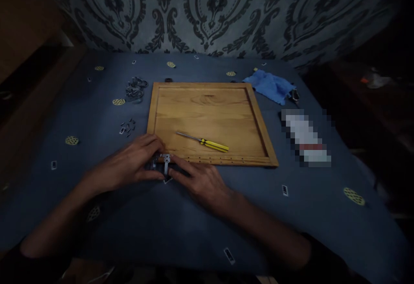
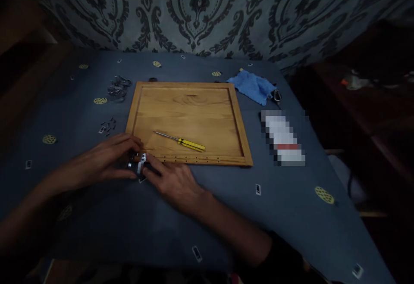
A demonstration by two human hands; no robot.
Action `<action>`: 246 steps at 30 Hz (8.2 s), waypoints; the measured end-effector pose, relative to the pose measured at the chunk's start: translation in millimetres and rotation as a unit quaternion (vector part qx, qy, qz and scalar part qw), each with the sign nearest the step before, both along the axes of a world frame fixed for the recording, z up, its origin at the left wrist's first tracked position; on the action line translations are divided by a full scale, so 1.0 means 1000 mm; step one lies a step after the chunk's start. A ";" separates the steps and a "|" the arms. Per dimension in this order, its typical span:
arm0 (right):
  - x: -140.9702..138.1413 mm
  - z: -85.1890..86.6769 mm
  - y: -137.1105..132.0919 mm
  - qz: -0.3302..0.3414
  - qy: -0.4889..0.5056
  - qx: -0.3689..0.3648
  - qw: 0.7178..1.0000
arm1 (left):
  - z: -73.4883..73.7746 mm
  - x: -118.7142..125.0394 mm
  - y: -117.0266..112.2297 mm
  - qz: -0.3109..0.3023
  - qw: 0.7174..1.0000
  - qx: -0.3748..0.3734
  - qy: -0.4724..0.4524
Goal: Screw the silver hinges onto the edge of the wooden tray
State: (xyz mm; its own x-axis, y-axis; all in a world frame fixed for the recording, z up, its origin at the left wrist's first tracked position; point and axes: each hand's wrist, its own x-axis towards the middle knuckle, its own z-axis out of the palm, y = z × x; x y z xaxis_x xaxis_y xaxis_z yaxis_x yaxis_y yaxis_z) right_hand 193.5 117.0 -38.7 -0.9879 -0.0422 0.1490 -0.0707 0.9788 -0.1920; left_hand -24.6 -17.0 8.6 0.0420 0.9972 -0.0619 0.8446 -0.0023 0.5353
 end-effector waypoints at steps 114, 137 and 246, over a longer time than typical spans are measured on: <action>-0.002 0.000 -0.008 -0.035 -0.018 0.005 0.999 | -0.009 0.006 0.005 -0.014 0.998 0.031 0.045; -0.003 -0.006 -0.004 -0.041 -0.003 -0.004 0.999 | -0.053 -0.122 -0.002 0.426 0.882 0.204 0.000; -0.007 0.013 -0.006 -0.053 -0.110 -0.058 0.991 | -0.019 -0.057 0.001 0.125 0.960 0.020 0.250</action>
State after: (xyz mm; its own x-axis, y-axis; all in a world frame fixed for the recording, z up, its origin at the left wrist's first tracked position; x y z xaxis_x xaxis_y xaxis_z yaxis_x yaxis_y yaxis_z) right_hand 186.6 111.3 -25.6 -0.9950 0.0689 -0.0719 0.0876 0.9491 -0.3027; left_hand -81.8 -15.8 -10.2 -0.2248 0.9741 0.0262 0.9726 0.2227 0.0661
